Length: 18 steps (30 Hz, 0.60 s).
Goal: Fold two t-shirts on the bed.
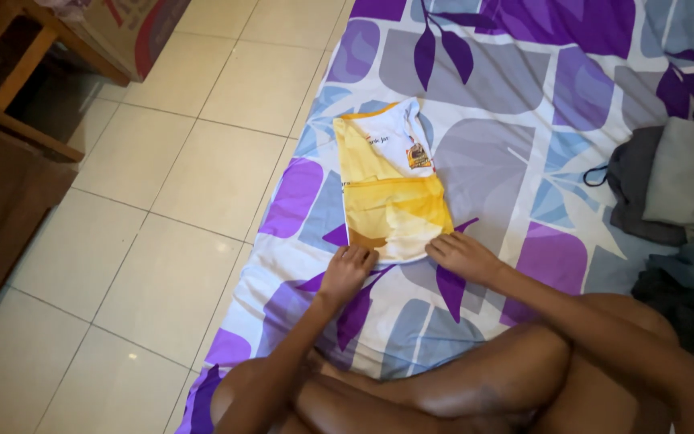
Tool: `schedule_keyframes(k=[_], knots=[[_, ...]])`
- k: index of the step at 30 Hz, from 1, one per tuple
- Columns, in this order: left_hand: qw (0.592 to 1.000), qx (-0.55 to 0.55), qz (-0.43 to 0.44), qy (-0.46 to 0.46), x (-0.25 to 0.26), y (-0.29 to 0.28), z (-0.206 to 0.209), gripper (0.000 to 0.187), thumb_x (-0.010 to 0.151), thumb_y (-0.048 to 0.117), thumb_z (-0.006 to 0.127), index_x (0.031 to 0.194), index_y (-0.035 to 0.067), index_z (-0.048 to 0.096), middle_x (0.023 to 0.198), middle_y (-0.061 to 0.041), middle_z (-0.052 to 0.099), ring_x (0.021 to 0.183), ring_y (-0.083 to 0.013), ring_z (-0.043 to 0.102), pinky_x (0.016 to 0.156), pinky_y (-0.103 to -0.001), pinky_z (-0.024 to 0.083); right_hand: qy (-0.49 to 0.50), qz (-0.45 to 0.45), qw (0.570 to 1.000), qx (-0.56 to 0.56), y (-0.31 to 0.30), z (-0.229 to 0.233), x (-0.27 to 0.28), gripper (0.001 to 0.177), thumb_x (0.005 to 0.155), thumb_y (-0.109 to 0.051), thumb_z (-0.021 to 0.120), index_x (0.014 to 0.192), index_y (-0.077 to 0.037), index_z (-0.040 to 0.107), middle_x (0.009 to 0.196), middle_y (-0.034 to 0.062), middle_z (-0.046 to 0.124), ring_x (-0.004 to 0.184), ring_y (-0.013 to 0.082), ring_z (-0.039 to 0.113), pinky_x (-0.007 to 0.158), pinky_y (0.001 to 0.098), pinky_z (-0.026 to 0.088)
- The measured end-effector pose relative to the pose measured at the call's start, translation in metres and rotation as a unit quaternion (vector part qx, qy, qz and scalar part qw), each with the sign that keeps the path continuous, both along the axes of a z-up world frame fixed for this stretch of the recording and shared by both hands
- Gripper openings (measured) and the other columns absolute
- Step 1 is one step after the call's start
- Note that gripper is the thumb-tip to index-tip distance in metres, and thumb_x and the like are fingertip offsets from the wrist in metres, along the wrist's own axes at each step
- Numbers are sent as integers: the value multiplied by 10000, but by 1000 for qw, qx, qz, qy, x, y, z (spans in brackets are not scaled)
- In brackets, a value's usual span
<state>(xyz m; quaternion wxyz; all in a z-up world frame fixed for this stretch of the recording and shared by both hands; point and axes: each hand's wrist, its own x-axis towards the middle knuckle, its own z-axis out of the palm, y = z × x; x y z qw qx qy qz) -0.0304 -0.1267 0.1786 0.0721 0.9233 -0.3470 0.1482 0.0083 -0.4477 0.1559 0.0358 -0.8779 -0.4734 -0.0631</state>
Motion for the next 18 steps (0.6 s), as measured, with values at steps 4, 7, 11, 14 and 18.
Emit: schedule_keyframes(k=[4, 7, 11, 14, 18], knots=[[995, -95, 34, -2, 31, 4, 40, 283, 844, 47, 657, 1126, 45, 665, 983, -96, 640, 951, -275, 622, 827, -436, 479, 81, -150, 959, 228, -5, 24, 47, 119, 924, -103, 642, 995, -23, 694, 935, 138, 701, 868, 296, 684, 847, 415, 555], [984, -114, 121, -61, 78, 0, 92, 267, 952, 75, 677, 1217, 46, 690, 892, -101, 615, 879, -272, 603, 775, -436, 436, 98, -192, 914, 344, 14, 108, 92, 256, 911, -89, 678, 1154, -16, 704, 996, 184, 702, 868, 341, 685, 775, 451, 547], [964, -184, 146, -126, 184, 1, 76, 226, 972, 103, 666, 1195, 79, 695, 982, -80, 652, 948, -261, 612, 833, -424, 429, 49, -212, 912, 349, 29, 102, 197, 268, 914, -97, 694, 1168, -12, 704, 1088, 198, 715, 929, 360, 695, 802, 444, 549], [955, -179, 206, -114, 248, -3, 62, 163, 1016, 176, 689, 1166, 113, 700, 1027, -63, 668, 1035, -247, 615, 895, -440, 434, 122, -276, 890, 343, 40, 86, 252, 253, 956, -130, 681, 1186, -27, 699, 1117, 188, 724, 979, 339, 706, 855, 436, 549], [927, -253, 265, -76, 259, -31, 52, 494, 942, 229, 694, 1388, 67, 555, 1358, -132, 572, 1284, -314, 499, 1087, -497, 376, -22, -274, 908, 317, 59, 66, 255, 422, 936, -167, 725, 1315, -12, 621, 1335, 224, 626, 1234, 374, 581, 1038, 485, 468]])
